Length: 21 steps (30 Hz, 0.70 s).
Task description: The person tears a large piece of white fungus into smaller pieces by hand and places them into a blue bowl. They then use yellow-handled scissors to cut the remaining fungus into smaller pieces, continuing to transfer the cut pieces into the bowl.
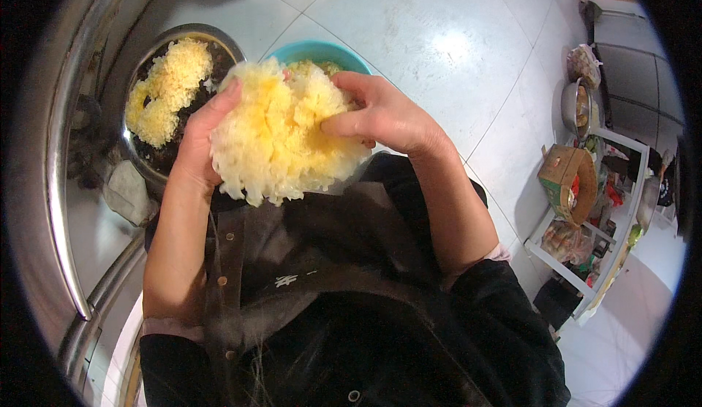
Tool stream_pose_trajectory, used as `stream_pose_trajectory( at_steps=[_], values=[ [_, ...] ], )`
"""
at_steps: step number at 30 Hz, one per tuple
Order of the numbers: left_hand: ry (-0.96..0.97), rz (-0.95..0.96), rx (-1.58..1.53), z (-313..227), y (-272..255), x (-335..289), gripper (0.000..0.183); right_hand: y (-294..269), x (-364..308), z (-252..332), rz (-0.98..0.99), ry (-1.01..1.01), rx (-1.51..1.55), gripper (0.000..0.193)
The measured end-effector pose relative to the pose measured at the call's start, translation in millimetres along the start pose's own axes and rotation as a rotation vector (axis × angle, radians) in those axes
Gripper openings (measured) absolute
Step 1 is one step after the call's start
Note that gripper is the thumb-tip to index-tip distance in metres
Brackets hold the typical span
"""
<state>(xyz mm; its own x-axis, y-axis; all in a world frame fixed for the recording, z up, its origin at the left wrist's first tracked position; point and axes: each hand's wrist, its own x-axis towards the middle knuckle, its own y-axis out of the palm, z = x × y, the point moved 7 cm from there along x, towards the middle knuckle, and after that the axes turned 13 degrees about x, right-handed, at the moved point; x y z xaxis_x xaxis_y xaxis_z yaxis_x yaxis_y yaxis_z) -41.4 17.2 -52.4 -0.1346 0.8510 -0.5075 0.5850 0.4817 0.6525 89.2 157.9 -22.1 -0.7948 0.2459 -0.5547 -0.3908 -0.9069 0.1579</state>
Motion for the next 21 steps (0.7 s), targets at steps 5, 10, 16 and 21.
stream_pose_trajectory(
  at_steps=[5,10,16,21],
  values=[
    [0.028,0.010,-0.026,-4,-7,-7,0.057,-5,2,-7,-0.101,0.005,0.145,0.046],
    [-0.084,-0.033,0.258,3,4,-10,0.065,4,2,-9,-0.062,0.077,0.195,0.049],
    [-0.033,-0.063,0.363,2,2,-5,0.065,-6,1,6,-0.078,-0.266,-0.380,0.062],
    [-0.027,-0.059,0.351,2,-2,-4,0.064,-9,-6,20,-0.023,-0.388,-0.236,0.060]
  ],
)
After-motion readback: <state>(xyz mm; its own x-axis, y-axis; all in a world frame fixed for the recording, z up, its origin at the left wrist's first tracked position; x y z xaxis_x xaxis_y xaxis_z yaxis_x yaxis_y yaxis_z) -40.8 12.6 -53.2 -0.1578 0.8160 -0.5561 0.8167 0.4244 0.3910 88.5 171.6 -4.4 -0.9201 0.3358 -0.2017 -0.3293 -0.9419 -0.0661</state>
